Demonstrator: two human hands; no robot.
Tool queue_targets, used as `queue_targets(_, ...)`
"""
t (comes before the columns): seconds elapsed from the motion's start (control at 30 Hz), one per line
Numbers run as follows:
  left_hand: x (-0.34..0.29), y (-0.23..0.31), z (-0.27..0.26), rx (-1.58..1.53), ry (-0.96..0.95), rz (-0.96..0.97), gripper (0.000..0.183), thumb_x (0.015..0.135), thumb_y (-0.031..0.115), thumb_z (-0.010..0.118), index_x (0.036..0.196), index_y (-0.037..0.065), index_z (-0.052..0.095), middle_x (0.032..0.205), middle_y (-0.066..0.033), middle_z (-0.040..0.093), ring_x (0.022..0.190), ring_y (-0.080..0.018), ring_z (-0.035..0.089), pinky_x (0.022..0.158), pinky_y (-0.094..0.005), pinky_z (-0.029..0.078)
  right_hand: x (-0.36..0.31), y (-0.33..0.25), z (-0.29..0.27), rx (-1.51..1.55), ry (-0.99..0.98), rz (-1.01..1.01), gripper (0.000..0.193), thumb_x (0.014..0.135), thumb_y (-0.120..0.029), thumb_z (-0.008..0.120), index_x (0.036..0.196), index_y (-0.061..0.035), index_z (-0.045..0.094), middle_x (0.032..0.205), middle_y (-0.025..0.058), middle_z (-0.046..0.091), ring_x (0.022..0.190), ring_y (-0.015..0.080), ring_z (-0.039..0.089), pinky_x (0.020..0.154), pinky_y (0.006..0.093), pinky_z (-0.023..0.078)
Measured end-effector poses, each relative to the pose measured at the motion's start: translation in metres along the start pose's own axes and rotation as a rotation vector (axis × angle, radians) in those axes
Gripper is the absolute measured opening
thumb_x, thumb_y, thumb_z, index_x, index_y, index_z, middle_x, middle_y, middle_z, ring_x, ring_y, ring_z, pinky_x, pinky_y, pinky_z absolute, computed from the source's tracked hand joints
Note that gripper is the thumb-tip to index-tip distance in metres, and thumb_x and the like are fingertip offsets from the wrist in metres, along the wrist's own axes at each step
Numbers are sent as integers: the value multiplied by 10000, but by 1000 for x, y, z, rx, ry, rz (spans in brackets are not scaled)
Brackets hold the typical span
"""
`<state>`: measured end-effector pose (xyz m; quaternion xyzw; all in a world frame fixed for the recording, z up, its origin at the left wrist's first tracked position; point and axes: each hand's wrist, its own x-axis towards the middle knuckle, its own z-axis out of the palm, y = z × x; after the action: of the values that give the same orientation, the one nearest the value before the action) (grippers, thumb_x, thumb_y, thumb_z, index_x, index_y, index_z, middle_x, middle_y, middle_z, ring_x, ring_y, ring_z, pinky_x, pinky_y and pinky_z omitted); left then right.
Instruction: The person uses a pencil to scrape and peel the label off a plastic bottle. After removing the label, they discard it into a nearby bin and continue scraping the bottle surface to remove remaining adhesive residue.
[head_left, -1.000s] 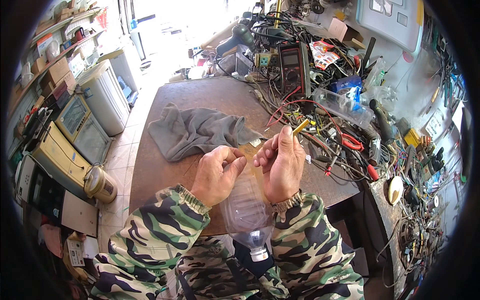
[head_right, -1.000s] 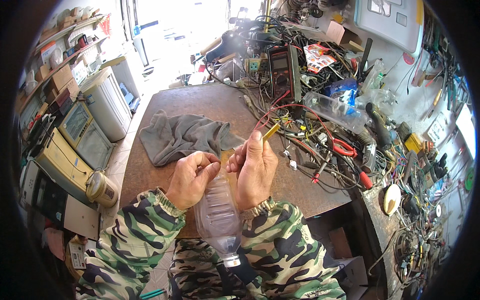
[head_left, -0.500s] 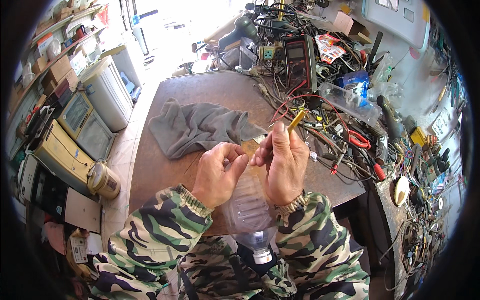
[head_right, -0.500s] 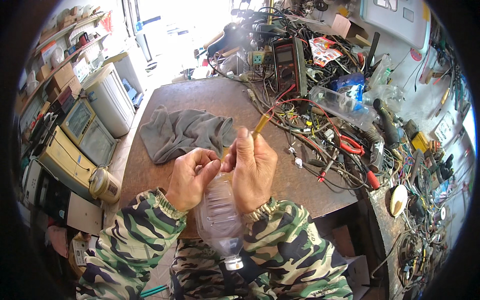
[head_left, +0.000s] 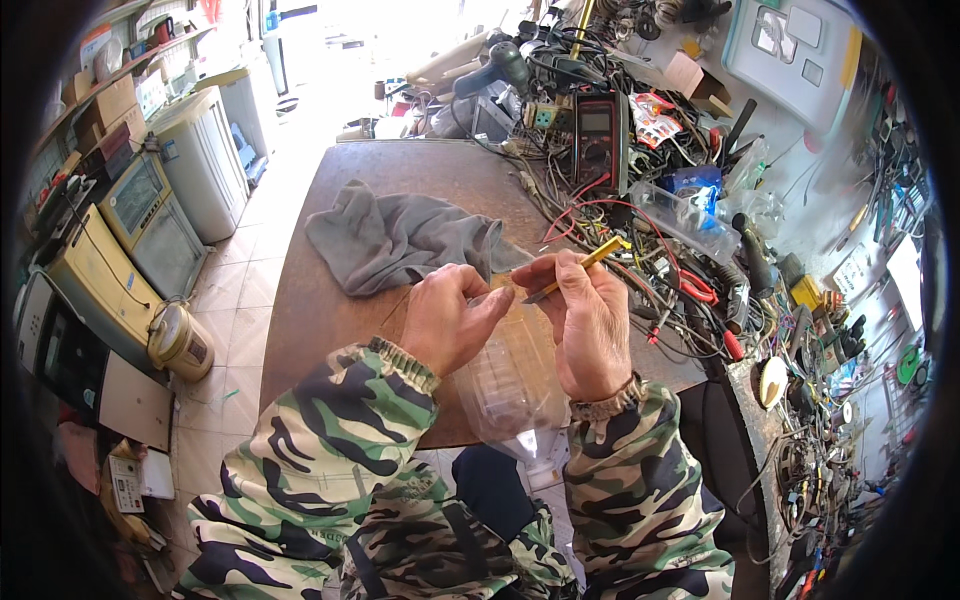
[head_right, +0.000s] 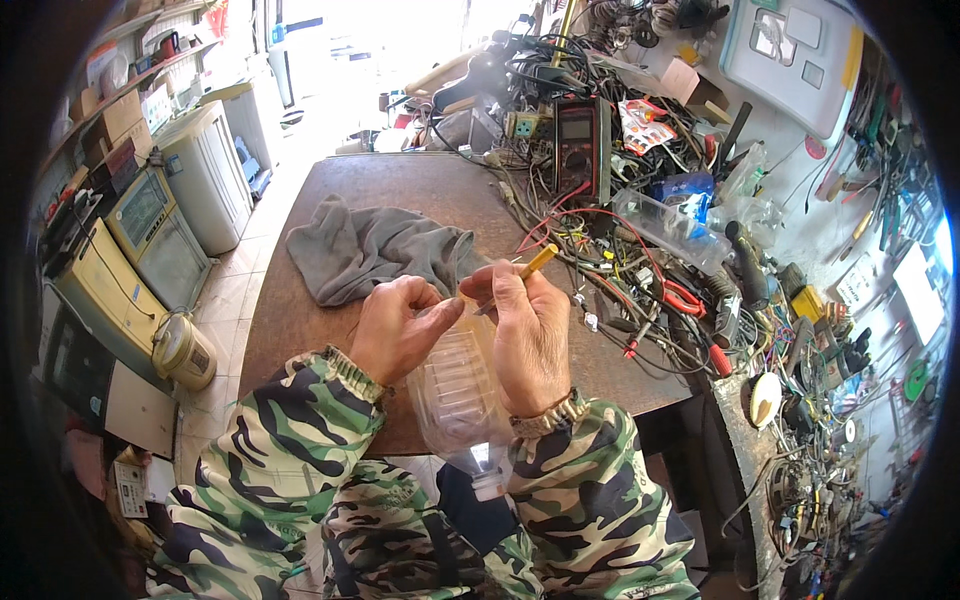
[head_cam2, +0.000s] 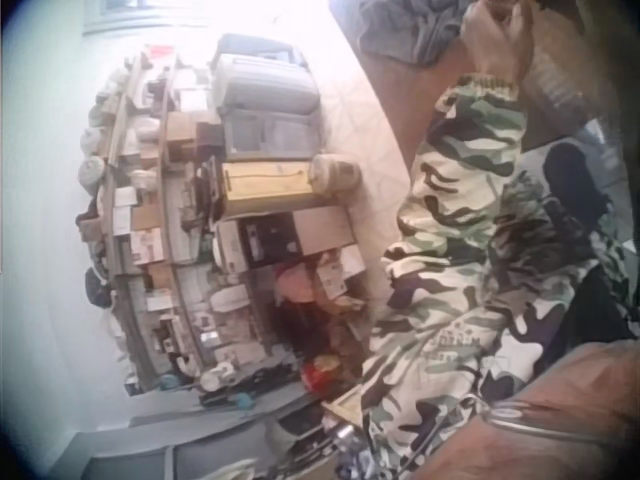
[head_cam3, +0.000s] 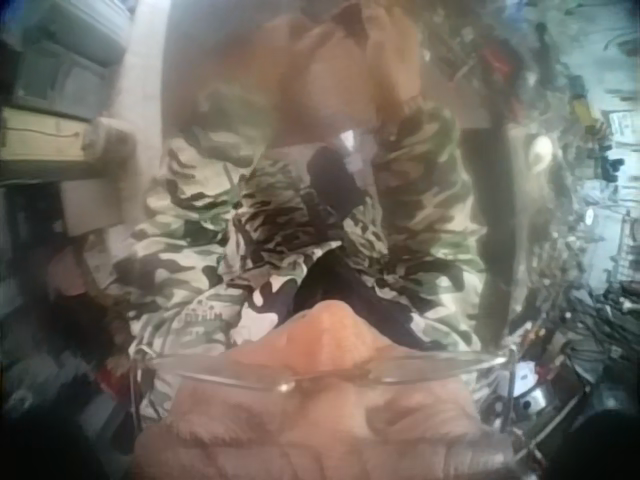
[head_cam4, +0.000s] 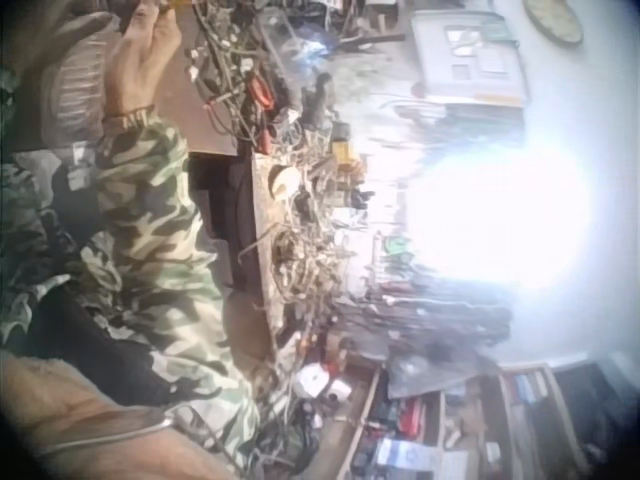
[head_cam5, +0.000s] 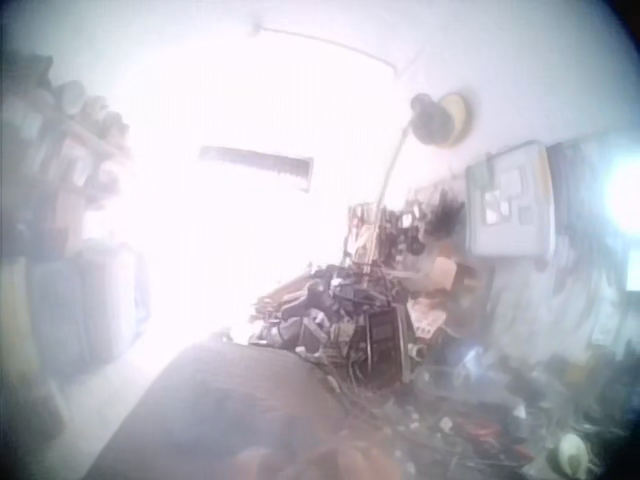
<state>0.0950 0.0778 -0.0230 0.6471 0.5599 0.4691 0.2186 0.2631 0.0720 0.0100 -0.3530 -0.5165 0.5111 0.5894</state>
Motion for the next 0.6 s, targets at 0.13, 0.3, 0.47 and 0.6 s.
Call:
queue_targets(0.13, 0, -2, 1, -6, 17, 34, 348, 861, 304, 832, 792, -12, 701, 817, -186, 661, 822, -375, 678, 744, -469, 523, -8, 17, 8, 1, 70, -105, 412, 1142, -347, 539, 1074, 37, 675, 1025, 141, 733, 990, 220, 699, 960, 358, 551)
queue_targets(0.3, 0, -12, 10, -74, 106, 90, 305, 854, 249, 838, 773, 0, 680, 780, -154, 631, 791, -343, 645, 734, -451, 506, -7, 10, 8, 111, 47, -128, 437, 1138, -382, 545, 1004, 18, 659, 949, 128, 708, 914, 217, 693, 901, 362, 553)
queue_targets(0.47, 0, -9, 6, -146, 90, 62, 255, 844, 216, 843, 817, 11, 694, 797, -136, 662, 783, -304, 643, 736, -426, 505, 11, 13, 4, 249, -90, -141, 448, 1130, -399, 560, 885, -25, 585, 827, 104, 637, 808, 225, 647, 822, 377, 547)
queue_targets(0.6, -1, -8, 8, -141, 110, 78, 234, 858, 183, 842, 848, -8, 706, 793, -116, 691, 769, -238, 639, 721, -381, 505, 16, 19, 2, 316, -65, -150, 475, 1122, -423, 570, 811, -70, 501, 749, 81, 580, 733, 210, 590, 759, 398, 548)
